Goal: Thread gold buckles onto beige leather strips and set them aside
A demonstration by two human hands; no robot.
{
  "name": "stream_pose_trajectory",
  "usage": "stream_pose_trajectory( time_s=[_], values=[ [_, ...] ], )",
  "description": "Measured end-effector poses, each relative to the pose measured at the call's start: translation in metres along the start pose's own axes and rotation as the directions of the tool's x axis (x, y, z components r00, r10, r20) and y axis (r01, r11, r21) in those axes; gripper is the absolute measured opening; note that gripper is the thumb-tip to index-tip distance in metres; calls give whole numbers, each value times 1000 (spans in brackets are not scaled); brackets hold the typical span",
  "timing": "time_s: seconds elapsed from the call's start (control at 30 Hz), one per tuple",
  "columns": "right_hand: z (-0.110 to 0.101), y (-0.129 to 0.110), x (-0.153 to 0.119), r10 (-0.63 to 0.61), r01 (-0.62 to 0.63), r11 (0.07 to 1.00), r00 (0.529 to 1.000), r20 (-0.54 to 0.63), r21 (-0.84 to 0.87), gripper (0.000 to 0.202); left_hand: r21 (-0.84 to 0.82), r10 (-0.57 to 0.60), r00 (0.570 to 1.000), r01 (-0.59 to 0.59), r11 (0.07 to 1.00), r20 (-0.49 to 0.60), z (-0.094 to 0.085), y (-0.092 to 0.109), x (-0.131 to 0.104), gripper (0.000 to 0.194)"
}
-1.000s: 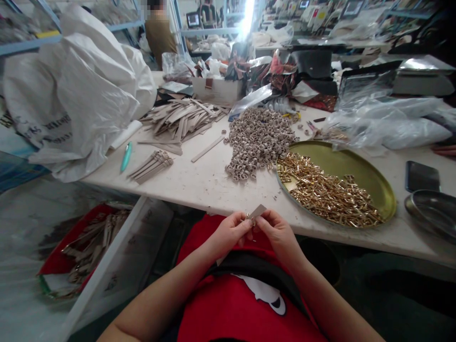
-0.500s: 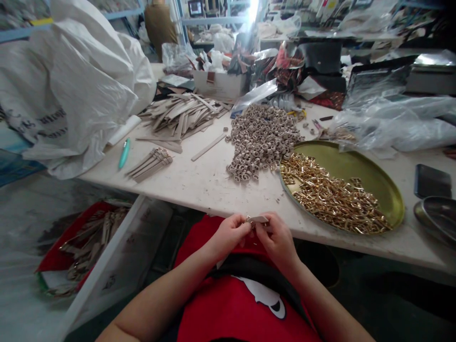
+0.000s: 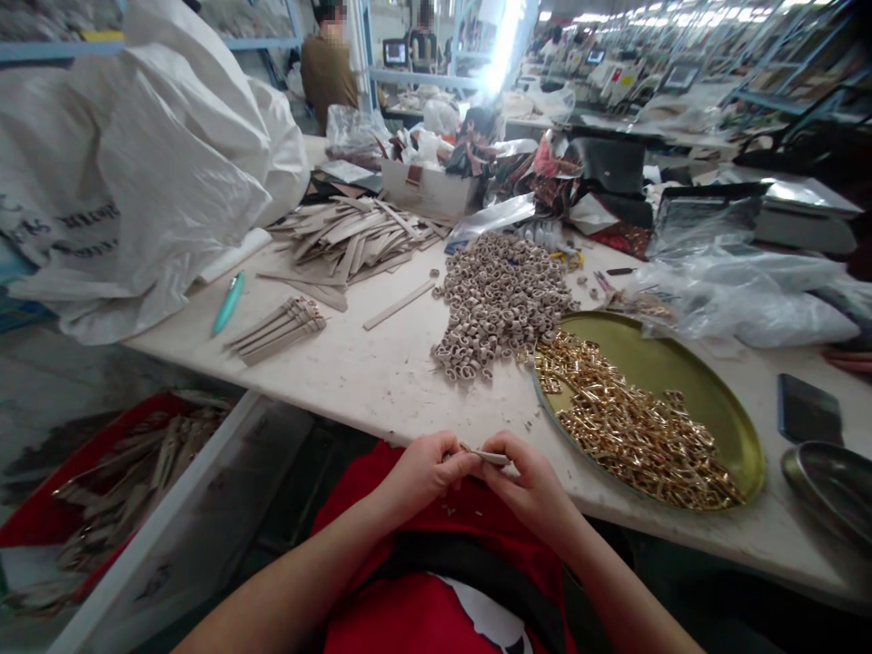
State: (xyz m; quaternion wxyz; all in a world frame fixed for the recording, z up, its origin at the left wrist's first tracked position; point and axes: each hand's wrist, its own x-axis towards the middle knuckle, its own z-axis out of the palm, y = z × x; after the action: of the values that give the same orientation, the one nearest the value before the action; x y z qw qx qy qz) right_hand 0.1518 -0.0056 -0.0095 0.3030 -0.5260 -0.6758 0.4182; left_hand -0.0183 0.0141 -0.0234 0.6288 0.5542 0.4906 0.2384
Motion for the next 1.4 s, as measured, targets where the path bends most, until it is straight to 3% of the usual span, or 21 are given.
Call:
stream_pose_trajectory(
  time_s=[0.1,0.17,0.23,0.33,0.4,0.47,0.53,0.57,0.63,0.73,0.8,0.93,1.03,1.1,1.3,1.4],
  values=[
    [-16,4,25,-4,-5,998,989,150,55,25,-34,58,998,-59,998,-33,-7,3,10,33],
    [-24,15,50,8,-8,1000,999,38,-15,34,-16,113,994,-113,993,11,-11,7,14,36],
    [-27,29,78,-38,-6,965,986,-163,-261,25,13,121,991,-122,992,47,-13,8,17,31],
    [-26,44,107,-97,-20,823,980,-175,-568,14,-12,87,996,-87,996,3,-13,5,19,26],
    [-24,47,111,-87,-24,807,983,-159,-589,11,-51,68,997,-69,996,-28,-12,3,19,26],
    [-22,44,101,-53,-19,905,986,-157,-425,7,-80,58,997,-62,995,-51,-12,4,18,27],
    [-18,38,81,52,-58,997,992,-112,-52,11,-95,72,990,-84,992,-119,-9,8,16,29],
    [-16,34,70,118,-106,979,991,-61,173,16,-97,92,983,-109,989,-162,-6,11,15,30],
    [-8,28,47,222,-209,804,974,45,556,24,-81,143,964,-165,983,-224,1,15,11,29],
    [7,21,22,316,-237,520,946,73,821,30,-27,176,965,-184,982,-192,14,17,2,27],
    [14,19,12,349,-210,470,937,38,857,30,29,172,972,-170,985,-158,18,16,-5,26],
    [18,13,-2,298,-128,646,950,-95,752,26,226,199,976,-175,958,-85,17,18,-19,27],
    [19,11,-9,269,-157,690,962,-49,707,31,308,225,972,-196,931,-62,16,20,-25,26],
    [19,13,-13,263,-190,679,965,6,709,28,286,216,975,-191,939,-59,19,19,-27,27],
    [22,17,-25,336,-220,609,942,3,762,25,113,203,978,-206,972,36,25,11,-32,19],
    [23,8,-30,332,-230,631,943,10,740,26,77,192,981,-191,978,-6,24,6,-30,20]
  ],
)
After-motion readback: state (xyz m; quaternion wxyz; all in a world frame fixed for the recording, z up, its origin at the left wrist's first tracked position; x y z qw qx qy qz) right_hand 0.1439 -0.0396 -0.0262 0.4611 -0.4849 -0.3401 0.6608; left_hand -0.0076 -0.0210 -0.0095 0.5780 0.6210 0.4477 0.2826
